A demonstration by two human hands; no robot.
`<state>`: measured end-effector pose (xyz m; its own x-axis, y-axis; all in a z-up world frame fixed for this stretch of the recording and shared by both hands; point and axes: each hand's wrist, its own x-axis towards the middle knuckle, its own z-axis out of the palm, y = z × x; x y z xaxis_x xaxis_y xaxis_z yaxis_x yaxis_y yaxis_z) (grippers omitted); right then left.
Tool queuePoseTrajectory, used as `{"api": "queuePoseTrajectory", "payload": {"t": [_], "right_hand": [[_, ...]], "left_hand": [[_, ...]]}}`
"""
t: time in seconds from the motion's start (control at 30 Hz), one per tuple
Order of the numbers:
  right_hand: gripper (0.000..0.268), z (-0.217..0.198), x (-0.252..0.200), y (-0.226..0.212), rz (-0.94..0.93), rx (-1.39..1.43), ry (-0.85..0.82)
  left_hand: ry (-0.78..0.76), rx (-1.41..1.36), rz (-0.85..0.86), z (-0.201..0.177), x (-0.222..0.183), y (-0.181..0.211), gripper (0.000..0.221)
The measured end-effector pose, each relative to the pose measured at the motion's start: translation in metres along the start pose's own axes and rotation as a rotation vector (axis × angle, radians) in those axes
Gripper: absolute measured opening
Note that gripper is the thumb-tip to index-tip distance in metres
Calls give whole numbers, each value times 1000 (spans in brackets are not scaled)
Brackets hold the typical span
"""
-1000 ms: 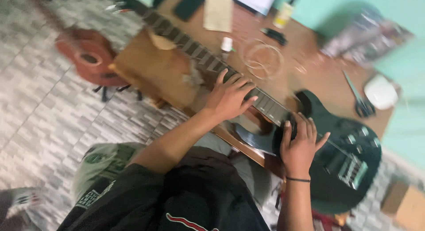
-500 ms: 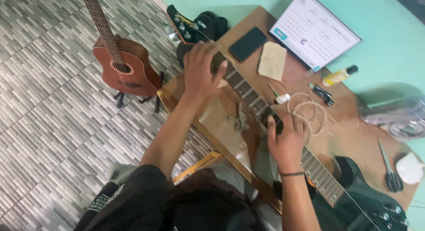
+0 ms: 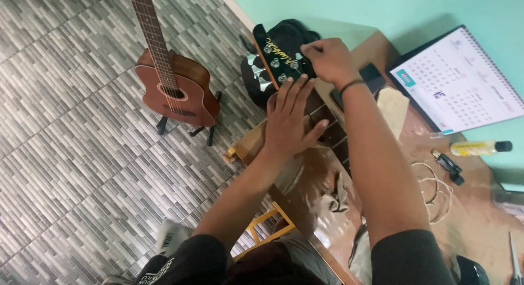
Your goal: The person is replacing strings on an electric guitar, uncoiling new strings and threading them through the bridge.
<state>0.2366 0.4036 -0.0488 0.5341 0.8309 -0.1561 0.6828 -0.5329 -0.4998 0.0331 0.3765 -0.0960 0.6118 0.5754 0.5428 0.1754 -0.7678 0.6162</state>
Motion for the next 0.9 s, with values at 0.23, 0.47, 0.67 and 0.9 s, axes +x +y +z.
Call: {"api": "queuePoseTrajectory", "payload": {"t": [0.23, 0.47, 0.67, 0.9], "right_hand": [[72, -1, 12, -35, 206, -20, -140], [35, -3, -9, 1, 222, 704, -333], [29, -9, -17, -13, 217, 690, -278], [38, 9, -7, -12, 265, 831, -153]], "left_hand": [[-59, -12, -45, -4, 3, -1, 73], [-52, -46, -53, 2, 0, -1, 74], [-15, -33, -42, 3, -1, -2, 73], [-24, -34, -30, 6, -2, -5, 74]]}}
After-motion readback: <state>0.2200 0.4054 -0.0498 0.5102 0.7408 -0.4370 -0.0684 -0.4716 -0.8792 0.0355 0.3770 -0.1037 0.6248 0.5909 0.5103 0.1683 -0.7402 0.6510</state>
